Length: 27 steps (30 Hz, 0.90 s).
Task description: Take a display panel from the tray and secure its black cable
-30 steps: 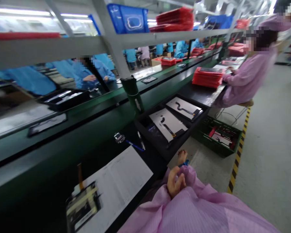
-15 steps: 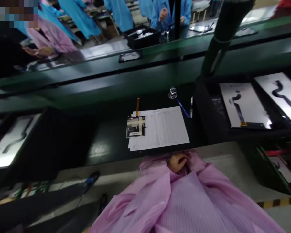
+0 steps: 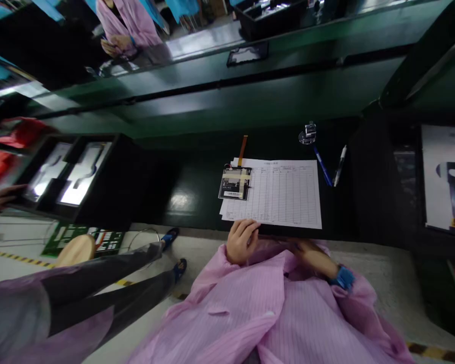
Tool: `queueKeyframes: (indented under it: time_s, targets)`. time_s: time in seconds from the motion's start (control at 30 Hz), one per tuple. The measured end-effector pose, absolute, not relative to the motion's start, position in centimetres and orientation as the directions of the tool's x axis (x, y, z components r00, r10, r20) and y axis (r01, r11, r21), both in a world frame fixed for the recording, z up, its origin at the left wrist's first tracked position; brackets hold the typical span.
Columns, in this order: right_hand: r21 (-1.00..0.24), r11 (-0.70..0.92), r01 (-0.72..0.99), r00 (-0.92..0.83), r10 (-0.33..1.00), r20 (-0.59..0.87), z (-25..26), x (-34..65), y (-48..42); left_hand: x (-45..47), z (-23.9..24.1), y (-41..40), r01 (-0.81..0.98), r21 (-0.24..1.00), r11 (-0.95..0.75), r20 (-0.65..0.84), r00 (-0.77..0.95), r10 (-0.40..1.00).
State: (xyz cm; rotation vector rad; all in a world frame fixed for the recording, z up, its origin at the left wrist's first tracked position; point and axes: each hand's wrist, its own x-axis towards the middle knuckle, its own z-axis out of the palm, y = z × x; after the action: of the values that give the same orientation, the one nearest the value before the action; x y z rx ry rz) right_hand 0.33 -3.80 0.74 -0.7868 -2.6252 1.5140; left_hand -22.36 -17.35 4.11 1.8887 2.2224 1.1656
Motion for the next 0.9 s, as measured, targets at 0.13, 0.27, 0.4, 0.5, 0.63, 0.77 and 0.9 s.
queueKeyframes:
  time_s: [0.13, 0.27, 0.4, 0.5, 0.63, 0.77, 0.9]
  targets:
    - [-0.857, 0.320, 0.404, -0.911, 0.224, -0.346, 6.6, 1.4, -3.0, -23.2, 2.8, -17.1, 0.940, 0.326, 0.105, 0.440, -0.249, 0.863]
    - [-0.902, 0.255, 0.350, -0.921, 0.272, -0.280, 12.3, 1.5, -2.0, -23.3, 1.8, -17.3, 0.947, 0.301, 0.110, 0.452, -0.243, 0.858]
    - [-0.856, 0.353, 0.377, -0.768, 0.636, -0.075, 11.6, 0.3, -0.5, -23.4, 1.9, -17.3, 0.948, 0.298, 0.115, 0.446, -0.244, 0.861]
    - [-0.669, 0.557, 0.493, -0.625, 0.761, 0.173, 8.1, -0.8, 0.5, -23.6, 2.5, -17.0, 0.954, 0.285, 0.097, 0.455, -0.223, 0.862]
    - [-0.435, 0.663, 0.610, -0.616, 0.741, 0.266, 4.6, -1.8, 1.1, -24.5, 3.1, -16.7, 0.965, 0.255, 0.059, 0.501, -0.184, 0.846]
    - [-0.361, 0.675, 0.644, -0.593, 0.738, 0.322, 4.1, -2.0, 1.0, -26.4, 3.3, -16.8, 0.975, 0.210, 0.070, 0.519, -0.172, 0.838]
    - [-0.341, 0.692, 0.636, -0.594, 0.722, 0.355, 4.1, -1.7, 1.1, -28.1, 3.1, -16.9, 0.982, 0.169, 0.083, 0.578, -0.167, 0.799]
